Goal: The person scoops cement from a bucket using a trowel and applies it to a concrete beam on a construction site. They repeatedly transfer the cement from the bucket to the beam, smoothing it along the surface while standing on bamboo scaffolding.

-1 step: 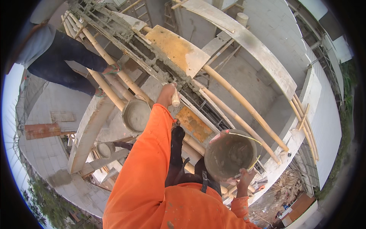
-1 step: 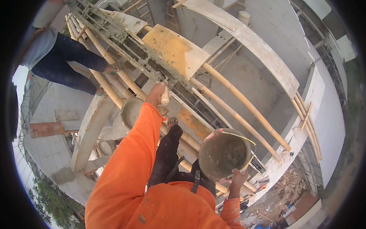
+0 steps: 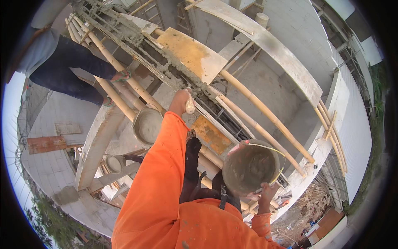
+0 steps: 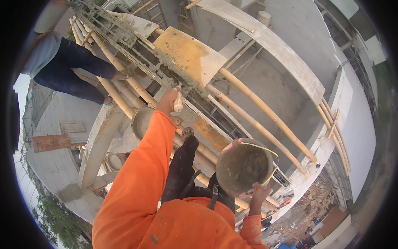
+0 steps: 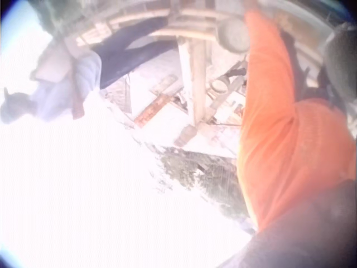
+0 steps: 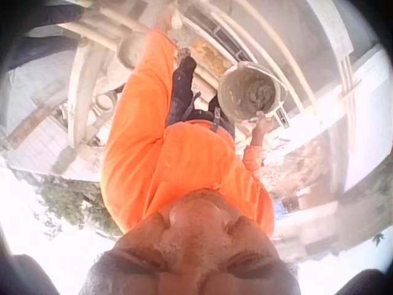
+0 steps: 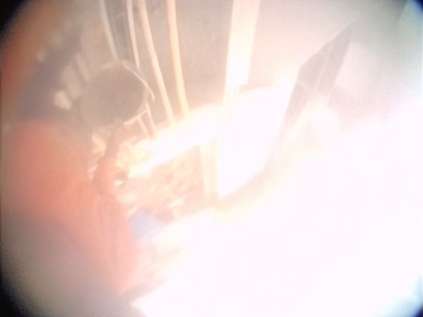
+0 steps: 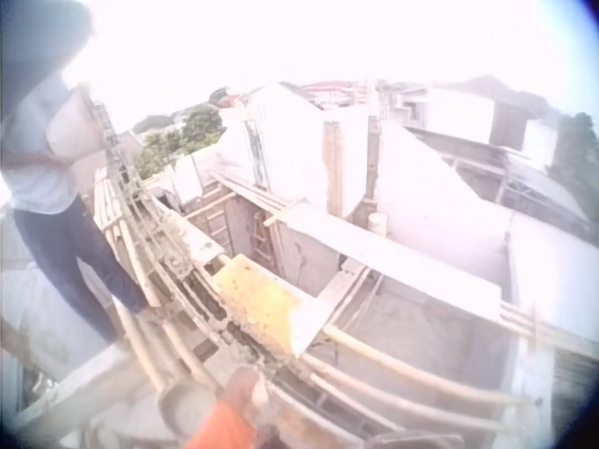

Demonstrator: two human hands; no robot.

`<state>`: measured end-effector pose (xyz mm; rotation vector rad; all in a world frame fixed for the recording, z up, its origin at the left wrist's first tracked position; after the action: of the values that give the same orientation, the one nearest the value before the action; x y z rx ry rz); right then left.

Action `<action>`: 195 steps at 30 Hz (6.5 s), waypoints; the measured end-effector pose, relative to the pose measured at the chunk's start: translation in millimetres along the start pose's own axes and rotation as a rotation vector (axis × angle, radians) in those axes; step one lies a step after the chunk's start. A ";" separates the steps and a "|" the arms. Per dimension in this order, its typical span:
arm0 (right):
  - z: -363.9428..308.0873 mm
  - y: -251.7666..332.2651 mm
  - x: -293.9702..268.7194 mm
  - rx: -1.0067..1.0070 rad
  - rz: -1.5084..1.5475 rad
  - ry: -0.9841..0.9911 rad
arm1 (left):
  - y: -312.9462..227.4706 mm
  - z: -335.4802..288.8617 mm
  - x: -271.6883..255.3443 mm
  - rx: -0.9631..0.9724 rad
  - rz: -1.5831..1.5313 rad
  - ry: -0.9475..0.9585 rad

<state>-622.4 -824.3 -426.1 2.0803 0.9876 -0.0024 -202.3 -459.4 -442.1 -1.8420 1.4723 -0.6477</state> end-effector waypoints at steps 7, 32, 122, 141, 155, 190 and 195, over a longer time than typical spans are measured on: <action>3.8 -1.6 -1.3 -0.119 0.086 -0.010 | 12.1 -22.0 6.0 -0.001 -0.063 0.106; -34.1 123.0 22.1 -0.465 0.180 0.341 | 125.5 -374.5 81.5 0.110 0.935 1.111; -69.7 161.3 53.3 -0.833 -0.294 0.013 | 59.3 -243.9 167.4 0.980 1.814 0.599; -83.1 182.6 -6.4 -0.660 -0.111 0.401 | 137.8 -278.8 135.2 0.324 1.014 1.273; 2.0 96.7 -11.9 -0.352 0.454 0.238 | 78.8 -273.3 65.4 0.121 0.400 0.947; -24.9 161.7 44.3 -0.417 0.194 0.473 | 100.8 -258.5 132.4 0.916 1.648 0.588; -14.6 166.9 33.9 -0.554 0.061 0.346 | 104.5 -270.1 114.7 0.938 1.724 0.739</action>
<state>-495.5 -852.9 -315.2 1.6191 0.9868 0.6127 -440.9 -638.5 -352.2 0.6395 1.9650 -0.7834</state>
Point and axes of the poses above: each hand's wrist, its own z-axis towards the middle knuckle, its own x-axis out of the palm, y = z × x, the point moved 6 cm from there along z, towards the middle knuckle, and after that the axes turned 7 degrees about x, right-handed, at the moved point
